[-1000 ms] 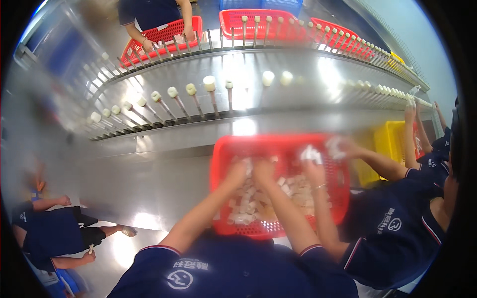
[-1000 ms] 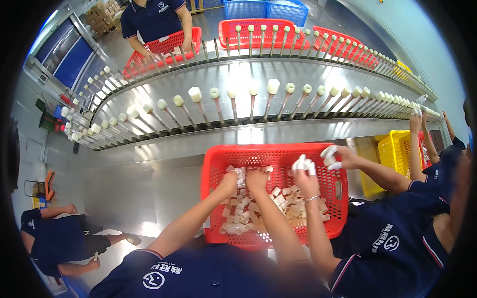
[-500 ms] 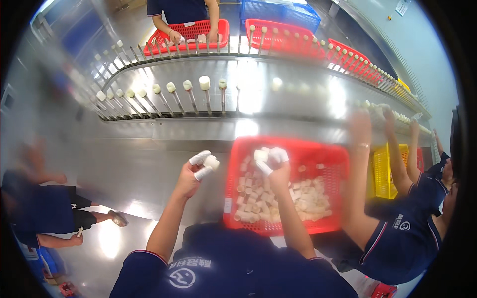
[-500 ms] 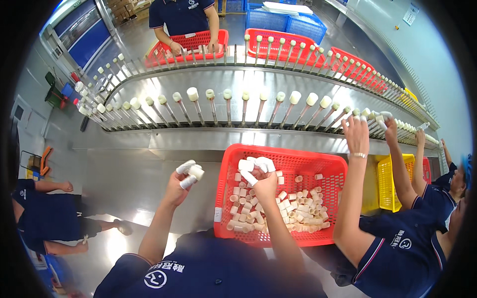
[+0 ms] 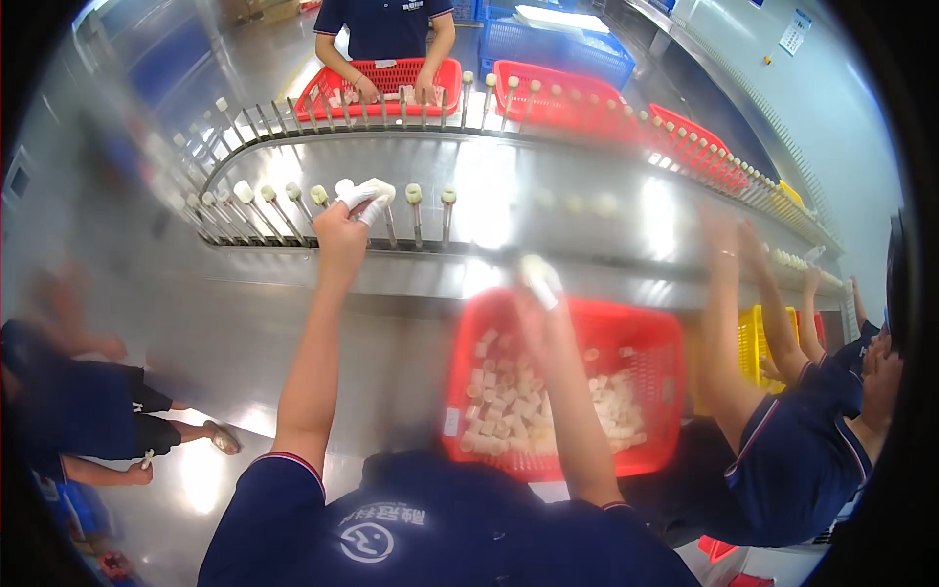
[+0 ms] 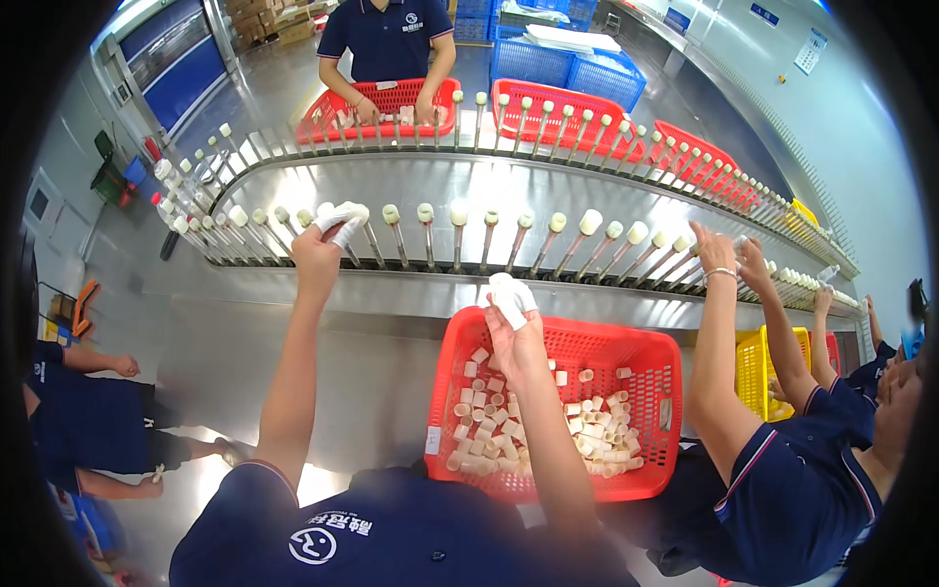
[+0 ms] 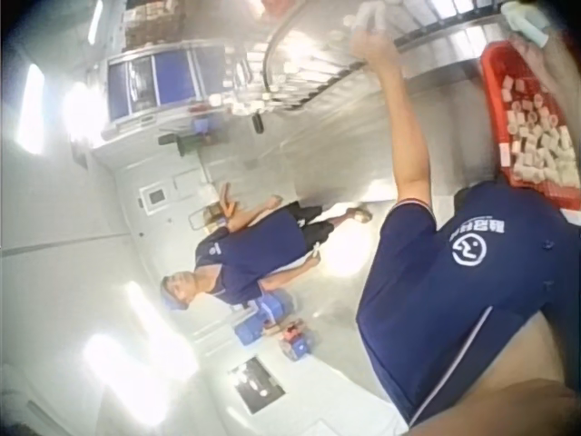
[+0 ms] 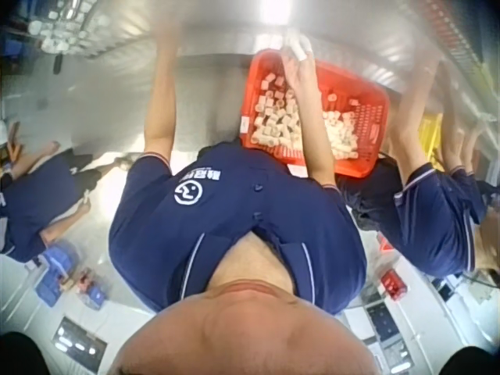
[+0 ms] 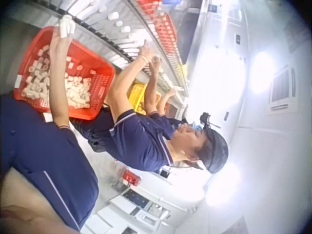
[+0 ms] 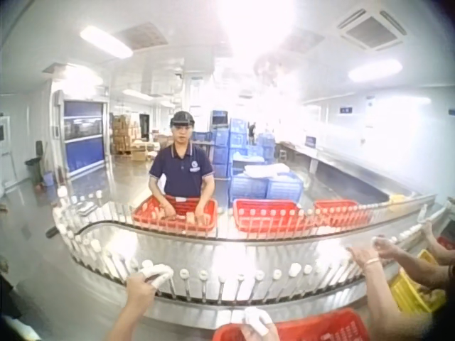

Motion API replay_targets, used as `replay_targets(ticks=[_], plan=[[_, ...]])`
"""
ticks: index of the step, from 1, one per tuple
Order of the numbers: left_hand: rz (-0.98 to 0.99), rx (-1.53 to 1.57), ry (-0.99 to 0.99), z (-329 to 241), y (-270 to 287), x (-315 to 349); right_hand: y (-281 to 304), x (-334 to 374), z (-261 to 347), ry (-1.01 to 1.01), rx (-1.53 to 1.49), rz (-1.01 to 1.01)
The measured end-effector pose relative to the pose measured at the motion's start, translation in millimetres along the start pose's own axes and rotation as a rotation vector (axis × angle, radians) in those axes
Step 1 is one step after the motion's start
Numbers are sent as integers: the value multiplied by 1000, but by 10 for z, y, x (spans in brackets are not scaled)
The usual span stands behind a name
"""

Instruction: The person picks caps from a basket and mounts them onto pins along a moving conveyor line by hand. The person then removes dropper tubes from the conveyor pins and places them into the basket.

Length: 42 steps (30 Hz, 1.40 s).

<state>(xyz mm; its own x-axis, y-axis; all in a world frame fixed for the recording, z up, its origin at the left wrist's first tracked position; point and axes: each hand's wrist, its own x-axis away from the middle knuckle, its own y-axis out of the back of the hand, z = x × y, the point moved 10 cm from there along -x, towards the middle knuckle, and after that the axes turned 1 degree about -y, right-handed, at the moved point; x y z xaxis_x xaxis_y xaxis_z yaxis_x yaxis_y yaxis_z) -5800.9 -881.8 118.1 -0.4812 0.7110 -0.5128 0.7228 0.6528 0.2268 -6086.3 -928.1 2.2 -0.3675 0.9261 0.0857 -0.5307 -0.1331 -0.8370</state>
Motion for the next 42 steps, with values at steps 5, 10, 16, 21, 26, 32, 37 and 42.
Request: replay_targets(ticks=[5, 10, 16, 21, 26, 32, 37, 42], plan=[[11, 99, -110, -176, -541, 40, -176, -192, 492, 48, 235, 124], [83, 279, -8, -167, -1019, 127, -280, -320, 1022, 321, 762, 202], [58, 350, 11, -199, -1285, 266, -303, -420, 1617, 830, 1491, 31], [137, 563, 145, -302, -1582, 373, -173, -442, 1925, 1036, 1612, 83], [221, 505, 139, -469, -1979, 484, 242, -618, 2232, 1034, 1871, -19], [215, 367, 157, -594, -2385, 509, 755, -698, 2802, 902, 2002, -225], [296, -264, -120, -981, -2938, 356, 1152, -592, 3252, 791, 1956, -403], [396, -387, -232, -828, -3580, 167, 1659, -40, 3078, 764, 1488, -254]])
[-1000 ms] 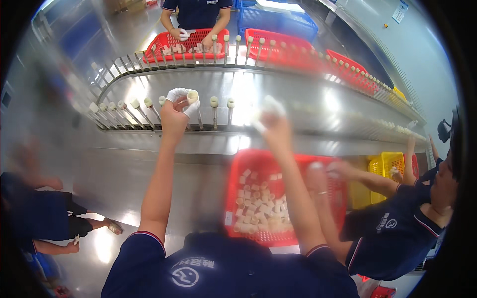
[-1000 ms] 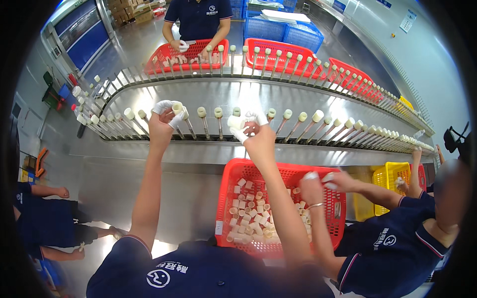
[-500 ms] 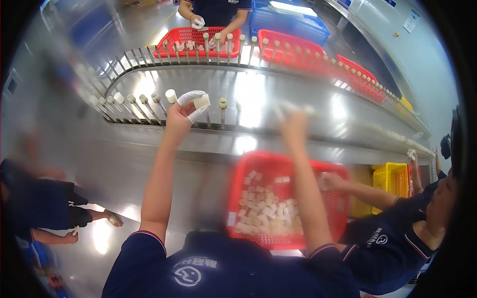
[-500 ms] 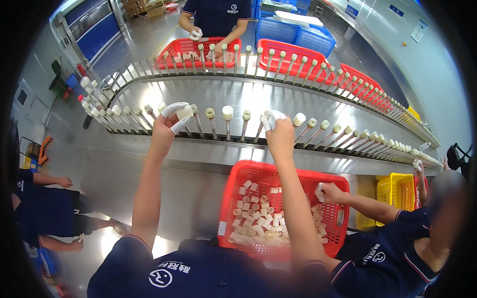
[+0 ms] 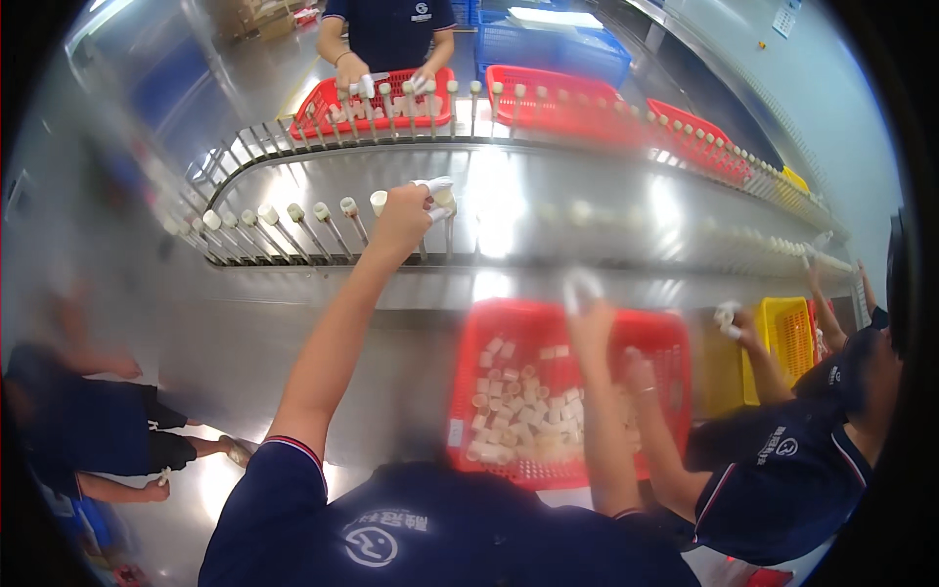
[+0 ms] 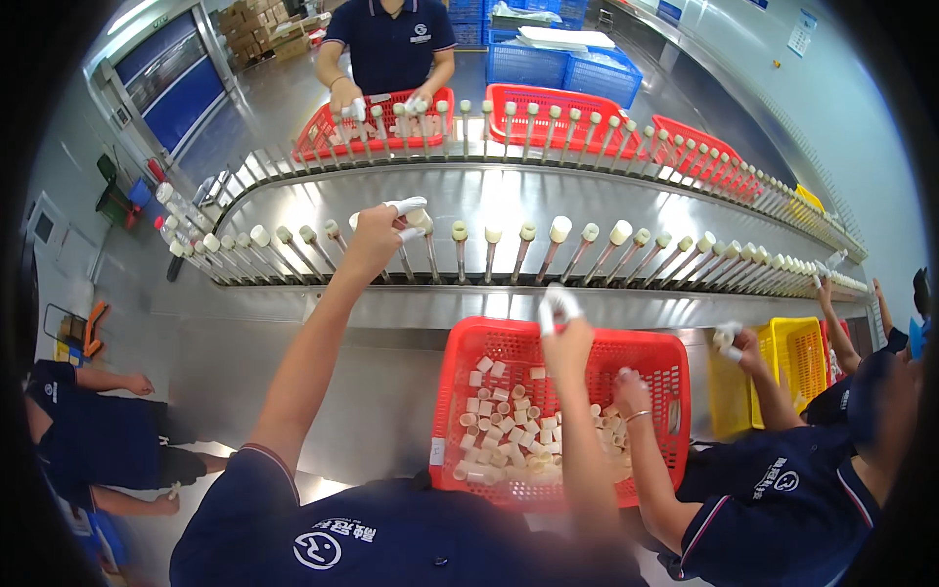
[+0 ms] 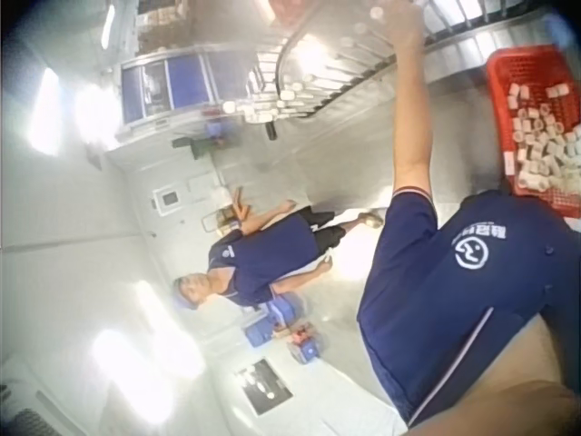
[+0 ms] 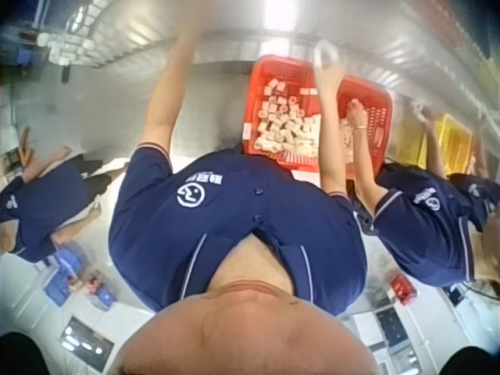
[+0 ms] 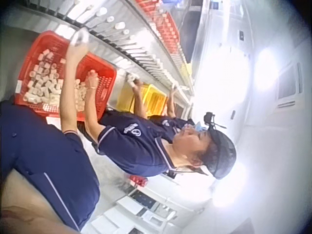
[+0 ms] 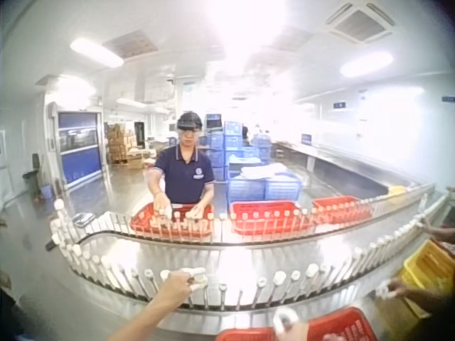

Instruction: The person picks caps from a basket and mounts them onto pins along a moving conveyor line by hand. The person then removes dropper tubes from the conveyor pins and places them into the basket.

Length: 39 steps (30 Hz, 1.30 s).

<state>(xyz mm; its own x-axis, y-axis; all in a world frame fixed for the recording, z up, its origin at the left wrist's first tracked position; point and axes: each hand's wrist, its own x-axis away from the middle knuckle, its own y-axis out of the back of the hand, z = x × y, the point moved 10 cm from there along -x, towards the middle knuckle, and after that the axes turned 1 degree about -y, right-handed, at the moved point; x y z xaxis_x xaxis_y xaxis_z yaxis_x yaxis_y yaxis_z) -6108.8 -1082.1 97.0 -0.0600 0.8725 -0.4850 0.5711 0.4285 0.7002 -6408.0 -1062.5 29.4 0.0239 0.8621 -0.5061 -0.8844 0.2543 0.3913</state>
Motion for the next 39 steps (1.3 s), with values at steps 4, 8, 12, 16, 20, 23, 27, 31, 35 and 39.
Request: replay_targets(ticks=[4, 8, 12, 16, 20, 23, 27, 31, 35, 39], plan=[[155, -242, 11, -187, -502, -254, -451, 1143, -1363, -367, 122, 499], [142, -257, -103, -727, -915, -408, -663, 1385, -1878, -212, 229, 505], [-34, -300, -262, -1341, -1414, 108, -967, 1297, -2292, -265, 447, 527], [431, -23, -94, -1395, -2693, 1027, -955, 1170, -2654, -371, 438, 588], [636, -278, 16, -1104, -3594, 1401, -478, 1018, -2940, -350, 373, 522], [599, -341, 194, -916, -3983, 1389, 182, 834, -2716, -398, -72, 330], [688, -296, 275, -856, -4378, 1393, 928, 546, -2208, -477, -741, 200], [795, -377, 149, -1069, -4613, 1404, 1365, 260, -1621, -494, -968, 286], [672, 237, 145, -1521, -4571, 1152, 1641, -64, -1209, -321, -1032, 266], [248, 349, -33, -2289, -3508, 580, 1677, -241, -1370, -297, -759, 467]])
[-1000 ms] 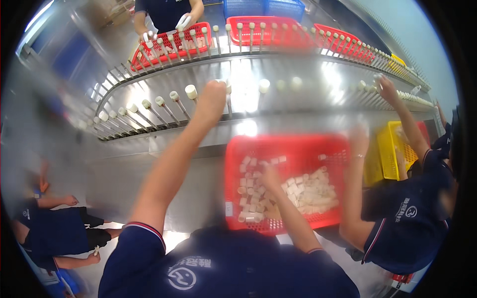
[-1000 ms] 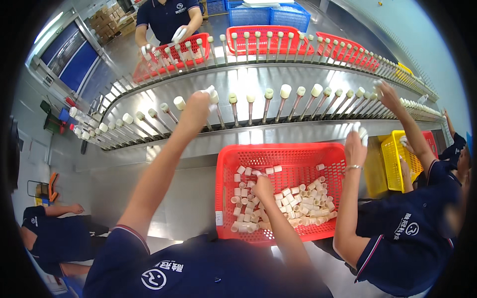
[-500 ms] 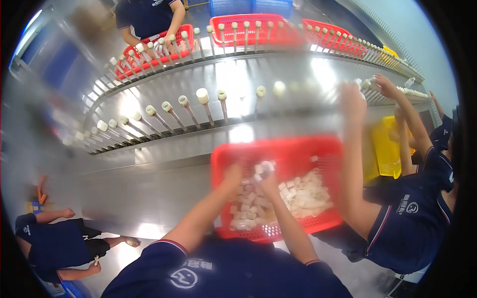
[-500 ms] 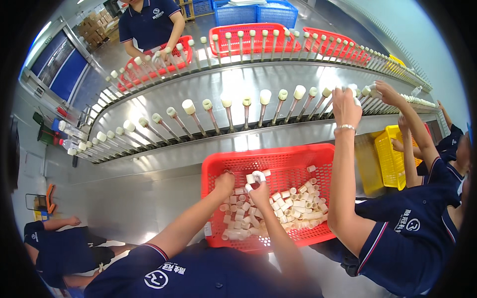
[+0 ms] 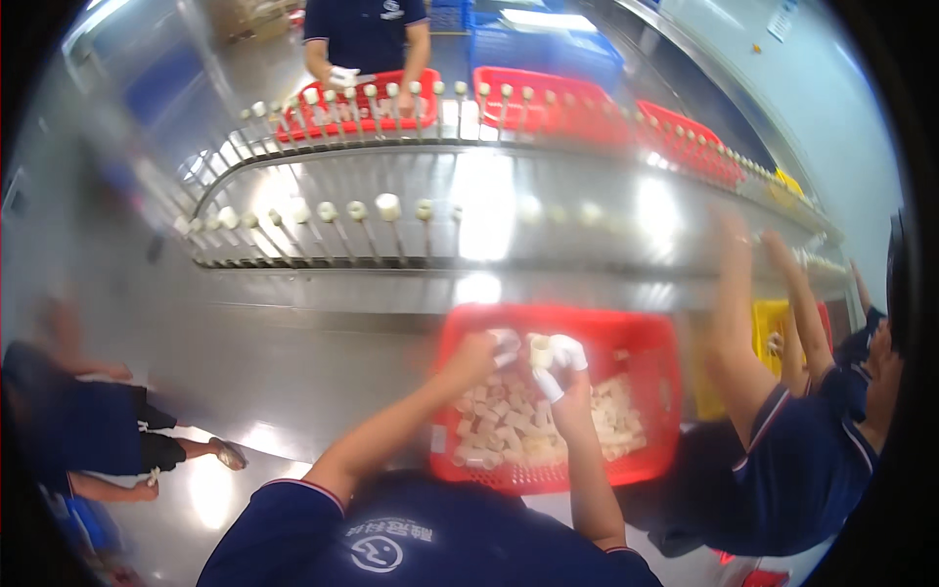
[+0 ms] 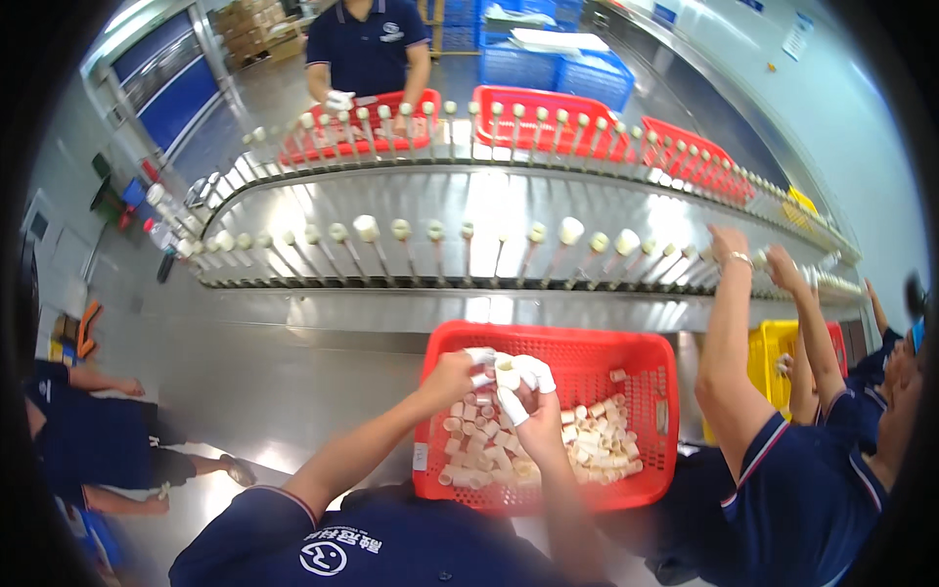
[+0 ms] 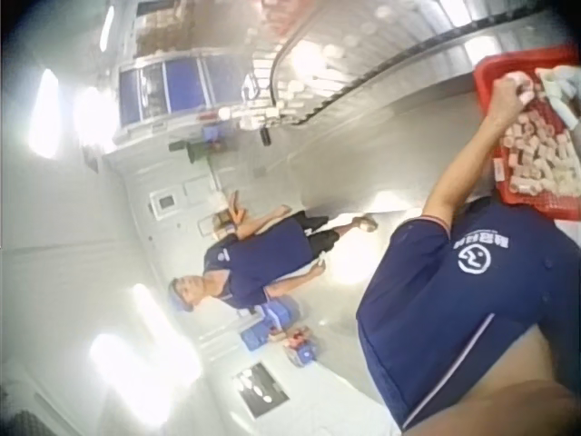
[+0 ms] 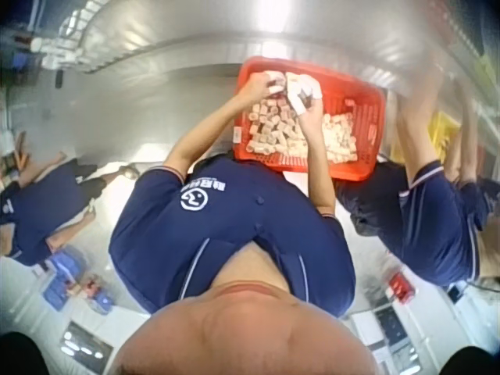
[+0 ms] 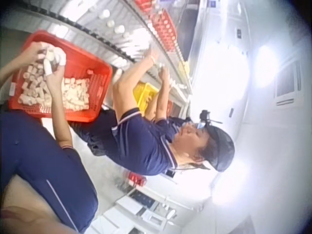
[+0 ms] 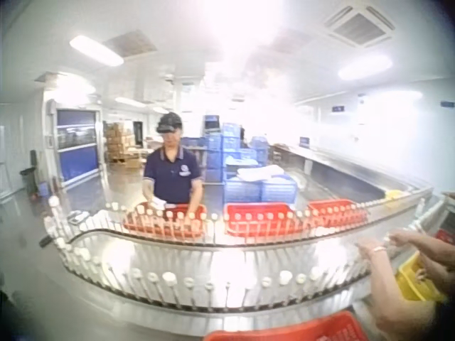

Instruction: The person picks caps from a basket and mounts them onto pins along a moving conveyor line by hand. The person then removes dropper tubes from the conveyor pins and places them into the basket.

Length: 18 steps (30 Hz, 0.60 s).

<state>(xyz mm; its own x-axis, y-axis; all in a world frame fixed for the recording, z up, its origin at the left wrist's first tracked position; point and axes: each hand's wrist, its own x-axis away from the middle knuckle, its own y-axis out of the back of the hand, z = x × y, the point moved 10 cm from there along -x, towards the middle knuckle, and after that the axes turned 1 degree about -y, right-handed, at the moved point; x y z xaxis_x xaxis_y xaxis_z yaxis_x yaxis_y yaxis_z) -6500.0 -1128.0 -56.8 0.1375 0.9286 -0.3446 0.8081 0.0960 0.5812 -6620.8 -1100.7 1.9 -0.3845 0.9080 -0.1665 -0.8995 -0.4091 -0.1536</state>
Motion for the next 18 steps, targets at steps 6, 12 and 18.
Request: replay_targets(ticks=[6, 12, 18], plan=[[-806, -69, -114, 7, 2464, -606, 16, -1021, -83, -103, 299, 98], [-712, -380, 67, 147, 2167, -1135, -249, -1929, 557, 221, 668, -3], [-666, -265, 8, 142, 1428, -1443, 76, -2413, 471, 535, 1171, -67]])
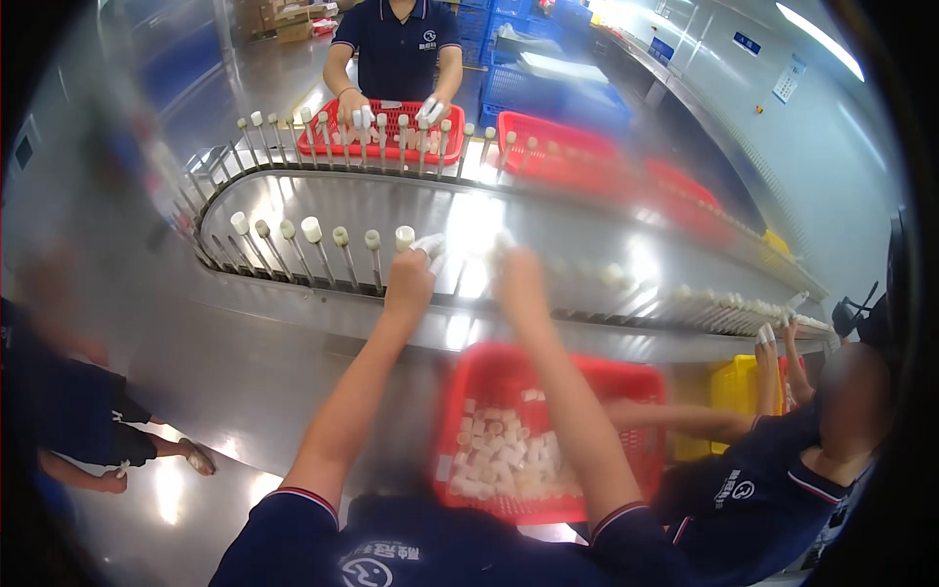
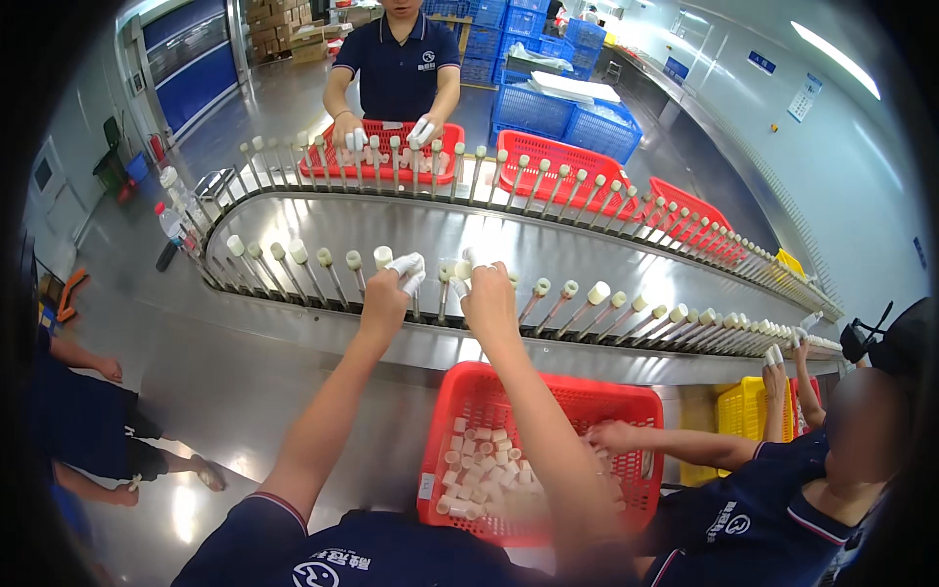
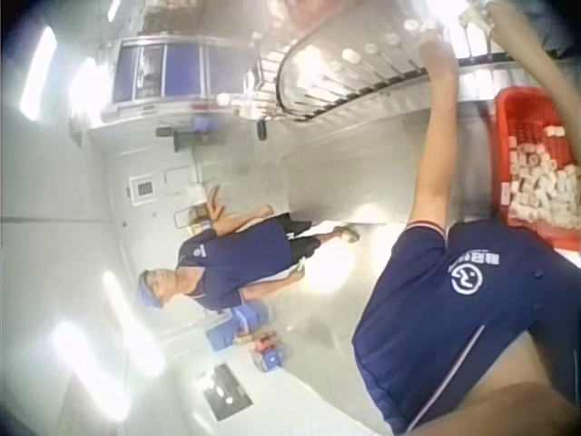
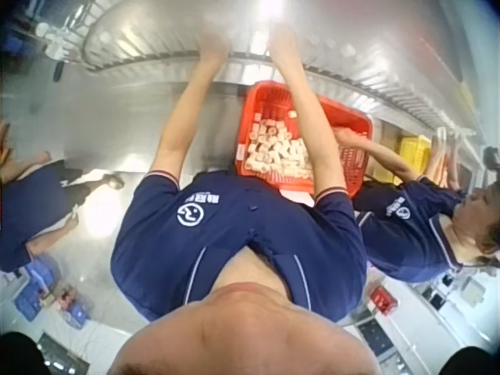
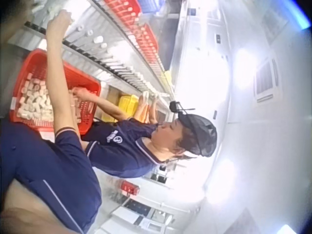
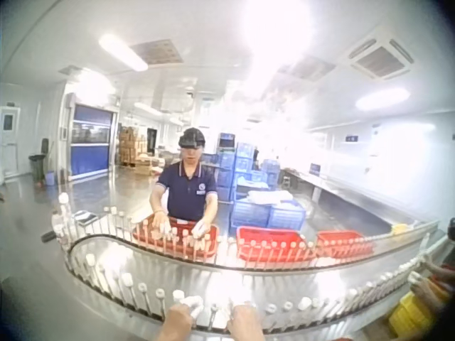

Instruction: The person picks caps from a basket and mounts them onto pins along a moving conveyor line by hand. The person then removes dropper tubes from the conveyor pins and places them into the basket.

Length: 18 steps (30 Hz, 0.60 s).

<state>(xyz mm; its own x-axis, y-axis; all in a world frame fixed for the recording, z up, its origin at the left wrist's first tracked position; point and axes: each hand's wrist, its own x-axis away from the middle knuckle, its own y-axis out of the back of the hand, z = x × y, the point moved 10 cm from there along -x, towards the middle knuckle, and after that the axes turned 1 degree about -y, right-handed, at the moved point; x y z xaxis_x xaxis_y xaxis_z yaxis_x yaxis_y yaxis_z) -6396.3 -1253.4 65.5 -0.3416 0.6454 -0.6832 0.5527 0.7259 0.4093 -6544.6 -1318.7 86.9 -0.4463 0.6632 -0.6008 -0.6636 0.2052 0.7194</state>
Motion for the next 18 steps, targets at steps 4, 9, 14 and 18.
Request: replay_targets(ticks=[4, 9, 14, 18], plan=[[169, 48, 243, -156, -391, 526, 247, 62, -319, 41, 32, -77], [435, 205, 101, -787, -1446, 1484, 553, 203, -842, 42, 265, -63], [1025, 241, 419, -872, -2868, 2600, 1028, 496, -1252, 125, 252, -104], [1006, -175, 31, -975, -3507, 2809, 1480, 1235, -1664, 109, -141, -416]])
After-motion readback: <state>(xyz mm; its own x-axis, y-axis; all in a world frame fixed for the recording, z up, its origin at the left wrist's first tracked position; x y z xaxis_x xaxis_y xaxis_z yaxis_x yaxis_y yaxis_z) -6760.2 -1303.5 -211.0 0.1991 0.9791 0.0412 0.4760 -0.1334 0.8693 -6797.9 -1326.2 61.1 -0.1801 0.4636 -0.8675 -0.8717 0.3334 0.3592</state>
